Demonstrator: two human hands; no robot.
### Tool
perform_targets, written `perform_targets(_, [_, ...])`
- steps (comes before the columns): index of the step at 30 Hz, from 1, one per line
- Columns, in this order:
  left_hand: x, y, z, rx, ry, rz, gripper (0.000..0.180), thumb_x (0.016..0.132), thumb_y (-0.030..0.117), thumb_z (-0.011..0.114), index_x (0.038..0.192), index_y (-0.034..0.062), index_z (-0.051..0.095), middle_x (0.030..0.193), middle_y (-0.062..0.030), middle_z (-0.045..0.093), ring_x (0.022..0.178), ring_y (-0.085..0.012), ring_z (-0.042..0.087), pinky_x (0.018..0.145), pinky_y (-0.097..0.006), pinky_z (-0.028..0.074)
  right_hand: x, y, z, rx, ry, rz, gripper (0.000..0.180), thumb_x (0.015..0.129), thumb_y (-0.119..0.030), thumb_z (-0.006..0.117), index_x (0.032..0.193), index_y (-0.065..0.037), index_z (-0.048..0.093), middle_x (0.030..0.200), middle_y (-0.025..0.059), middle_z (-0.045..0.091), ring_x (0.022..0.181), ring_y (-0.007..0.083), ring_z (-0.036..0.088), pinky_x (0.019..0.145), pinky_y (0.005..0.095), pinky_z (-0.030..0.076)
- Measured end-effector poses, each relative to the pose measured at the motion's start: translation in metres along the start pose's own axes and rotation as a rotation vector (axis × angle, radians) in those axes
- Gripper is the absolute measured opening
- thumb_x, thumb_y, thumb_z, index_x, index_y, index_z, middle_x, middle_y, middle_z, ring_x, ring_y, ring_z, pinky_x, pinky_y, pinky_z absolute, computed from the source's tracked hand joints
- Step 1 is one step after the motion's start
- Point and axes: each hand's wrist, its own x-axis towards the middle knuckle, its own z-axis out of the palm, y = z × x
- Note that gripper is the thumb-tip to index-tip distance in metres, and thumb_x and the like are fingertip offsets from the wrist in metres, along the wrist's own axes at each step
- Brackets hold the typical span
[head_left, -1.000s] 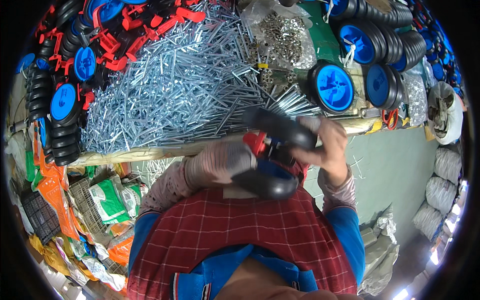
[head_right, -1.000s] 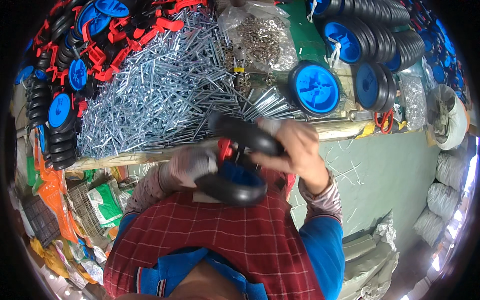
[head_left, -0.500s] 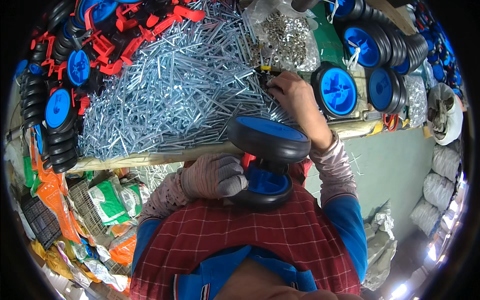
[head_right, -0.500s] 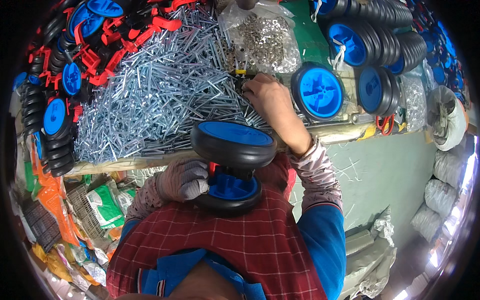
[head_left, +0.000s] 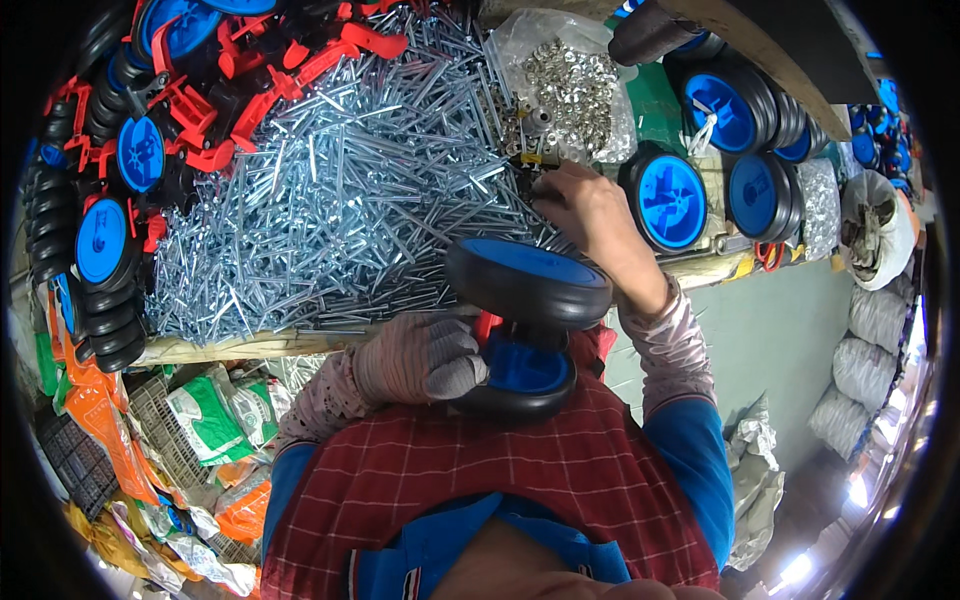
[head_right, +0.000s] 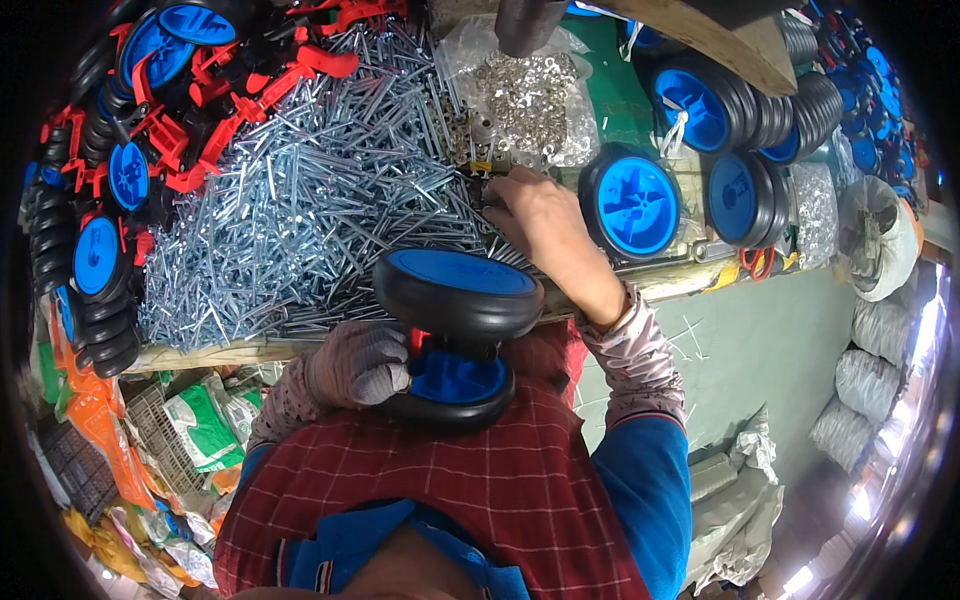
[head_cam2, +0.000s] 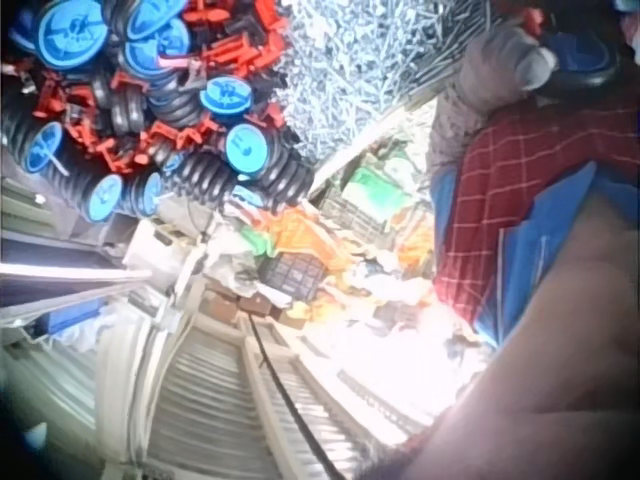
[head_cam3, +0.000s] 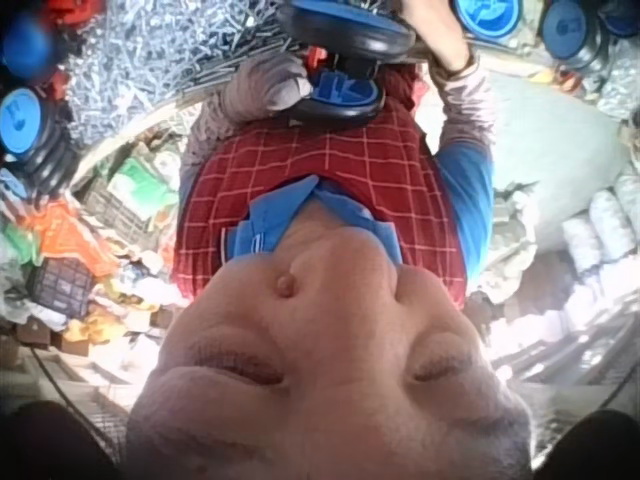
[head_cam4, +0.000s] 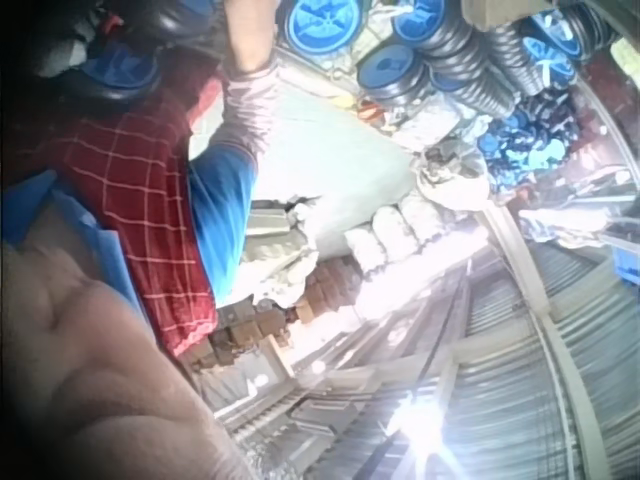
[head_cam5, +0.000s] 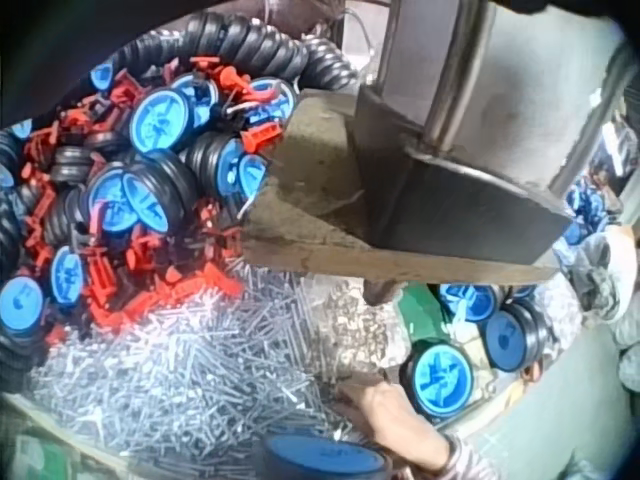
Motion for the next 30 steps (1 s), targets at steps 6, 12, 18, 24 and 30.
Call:
perform_targets(6, [0.000, -0.001, 0.004, -0.006, 0.031, 0.026, 0.030, 0.068, 0.012, 0.077, 0.092, 0.0090, 0.059, 0.082, -0.0063, 0.062, 0.073, -0.0247, 0.066, 0.066, -0.037, 0.060, 0.002, 0.003, 0.004, -0.096, -0.040, 0.039, 0.019, 0.079, -0.012, 0.072, 0.093, -0.002, 0.066, 0.092, 0.0152, 0.065, 0.084, 0.0366, 0.065, 0.072, 0.0447, 0.052])
perform_targets(12, [-0.004, -0.002, 0.003, 0.008, 0.015, 0.025, 0.031, 0.068, 0.014, 0.077, 0.094, 0.0085, 0.060, 0.084, -0.0072, 0.063, 0.075, -0.0261, 0.067, 0.071, -0.039, 0.061, 0.001, -0.001, 0.000, -0.104, -0.002, -0.046, 0.018, 0.081, -0.011, 0.070, 0.095, -0.002, 0.064, 0.095, 0.0145, 0.066, 0.089, 0.0360, 0.065, 0.073, 0.0440, 0.052])
perform_targets(18, [-0.005, 0.000, 0.002, -0.024, -0.022, -0.026, 0.033, 0.069, 0.014, 0.074, 0.098, 0.0085, 0.062, 0.085, -0.0079, 0.064, 0.077, -0.0269, 0.068, 0.077, -0.042, 0.061, 0.003, 0.006, 0.002, -0.174, -0.044, -0.108, 0.019, 0.082, -0.010, 0.069, 0.096, -0.002, 0.061, 0.095, 0.0163, 0.065, 0.089, 0.0366, 0.064, 0.072, 0.0444, 0.051])
perform_targets(24, [-0.004, -0.002, -0.003, -0.002, 0.005, -0.052, 0.030, 0.069, 0.014, 0.073, 0.098, 0.0090, 0.065, 0.087, -0.0082, 0.065, 0.079, -0.0277, 0.069, 0.075, -0.040, 0.061, 0.006, 0.002, -0.012, 0.009, 0.157, -0.069, 0.018, 0.085, -0.006, 0.068, 0.098, 0.000, 0.059, 0.091, 0.0190, 0.061, 0.084, 0.0404, 0.063, 0.071, 0.0449, 0.050])
perform_targets(30, [0.007, -0.009, -0.011, -0.034, 0.001, -0.078, 0.034, 0.066, 0.009, 0.073, 0.100, 0.0090, 0.066, 0.089, -0.0083, 0.066, 0.079, -0.0277, 0.069, 0.066, -0.038, 0.059, 0.032, 0.005, -0.006, -0.013, 0.466, -0.109, 0.020, 0.084, -0.006, 0.072, 0.098, 0.001, 0.059, 0.091, 0.0191, 0.061, 0.082, 0.0409, 0.062, 0.068, 0.0440, 0.051])
